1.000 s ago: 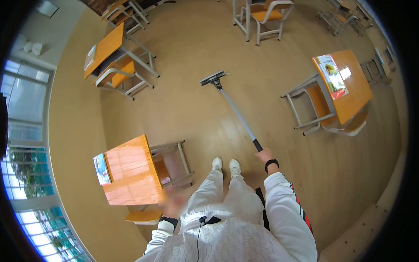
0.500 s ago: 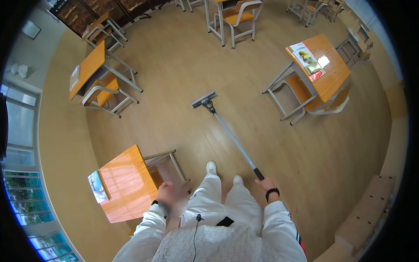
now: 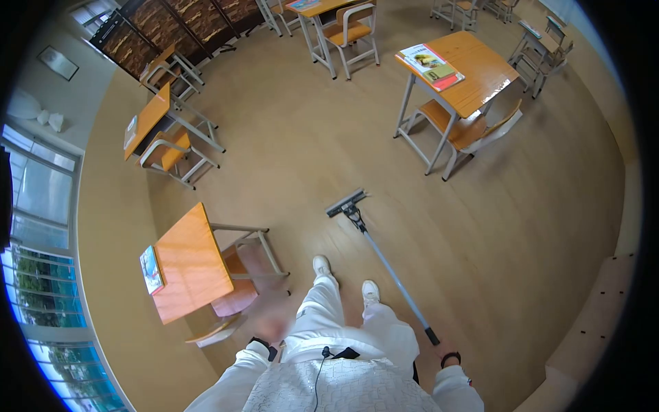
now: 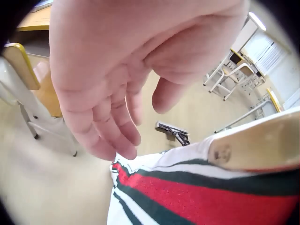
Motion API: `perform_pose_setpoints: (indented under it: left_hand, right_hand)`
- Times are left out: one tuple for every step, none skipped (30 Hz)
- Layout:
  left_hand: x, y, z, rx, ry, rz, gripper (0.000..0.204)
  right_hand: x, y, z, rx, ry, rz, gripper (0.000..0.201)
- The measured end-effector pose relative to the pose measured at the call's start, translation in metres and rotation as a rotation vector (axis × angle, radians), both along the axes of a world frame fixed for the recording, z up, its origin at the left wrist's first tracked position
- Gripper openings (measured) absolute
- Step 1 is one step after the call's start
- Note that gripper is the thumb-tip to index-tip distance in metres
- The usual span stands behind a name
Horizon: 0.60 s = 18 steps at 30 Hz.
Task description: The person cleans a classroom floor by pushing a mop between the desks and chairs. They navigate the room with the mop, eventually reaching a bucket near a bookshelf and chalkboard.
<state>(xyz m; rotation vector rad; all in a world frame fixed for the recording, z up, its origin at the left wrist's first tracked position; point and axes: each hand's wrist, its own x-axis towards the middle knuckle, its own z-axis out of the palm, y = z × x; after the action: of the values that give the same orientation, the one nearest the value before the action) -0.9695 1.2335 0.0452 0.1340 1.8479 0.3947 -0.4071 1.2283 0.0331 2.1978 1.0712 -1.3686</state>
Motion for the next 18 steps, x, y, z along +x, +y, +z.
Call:
perform_pose_setpoints:
  left_hand:
    - [0.010, -0.012, 0.002, -0.031, 0.010, -0.046, 0.018]
    - [0.018, -0.019, 0.005, -0.031, 0.012, -0.033, 0.018]
    - [0.024, -0.022, 0.008, 0.026, 0.009, -0.032, 0.019]
    - [0.027, -0.023, 0.013, 0.082, 0.008, -0.034, 0.019]
    - [0.032, -0.027, 0.019, 0.084, 0.015, -0.028, 0.019]
    - [0.037, -0.027, 0.027, 0.143, 0.000, -0.016, 0.020]
    - [0.040, -0.029, 0.030, 0.209, -0.018, -0.005, 0.020]
    - [0.044, -0.032, 0.031, 0.220, -0.018, 0.001, 0.020]
    - [0.046, -0.035, 0.032, 0.240, -0.024, 0.026, 0.021]
    - [0.048, -0.041, 0.031, 0.261, -0.031, 0.053, 0.021]
    - [0.051, -0.047, 0.030, 0.273, -0.035, 0.059, 0.021]
    - [0.054, -0.057, 0.029, 0.293, -0.026, 0.059, 0.022]
    - [0.057, -0.070, 0.027, 0.309, -0.019, 0.062, 0.022]
    - [0.060, -0.085, 0.024, 0.316, -0.026, 0.072, 0.022]
    - [0.063, -0.104, 0.019, 0.314, -0.034, 0.086, 0.022]
    - [0.064, -0.122, 0.013, 0.317, -0.039, 0.099, 0.022]
    - [0.065, -0.144, 0.005, 0.349, -0.045, 0.161, 0.021]
    - [0.067, -0.169, -0.004, 0.386, -0.049, 0.225, 0.021]
  right_hand:
    - [0.017, -0.024, 0.010, -0.133, -0.061, 0.036, 0.033]
    - [0.048, -0.065, -0.012, -0.174, -0.023, 0.018, 0.035]
    - [0.052, -0.079, 0.014, -0.192, -0.055, -0.048, 0.036]
    - [0.056, -0.091, 0.036, -0.185, -0.053, -0.055, 0.035]
    - [0.058, -0.103, 0.061, -0.116, -0.089, 0.008, 0.033]
    - [0.071, -0.131, 0.057, -0.112, -0.072, -0.130, 0.035]
    - [0.119, -0.193, -0.007, -0.257, -0.114, -0.079, 0.041]
    - [0.115, -0.189, 0.010, -0.246, -0.115, -0.074, 0.041]
    - [0.107, -0.185, 0.038, -0.221, -0.167, -0.010, 0.038]
    - [0.094, -0.178, 0.062, -0.196, -0.221, 0.054, 0.036]
    - [0.092, -0.183, 0.061, -0.156, -0.213, 0.039, 0.035]
    - [0.089, -0.184, 0.058, -0.146, -0.219, 0.042, 0.035]
    - [0.085, -0.184, 0.053, -0.119, -0.324, 0.044, 0.035]
    - [0.083, -0.185, 0.047, -0.090, -0.429, 0.047, 0.036]
    - [0.088, -0.187, 0.041, -0.081, -0.438, 0.055, 0.036]
    - [0.094, -0.185, 0.033, -0.126, -0.467, 0.032, 0.037]
    - [0.098, -0.183, 0.027, -0.169, -0.496, 0.013, 0.038]
    - [0.101, -0.184, 0.025, -0.147, -0.499, 0.024, 0.038]
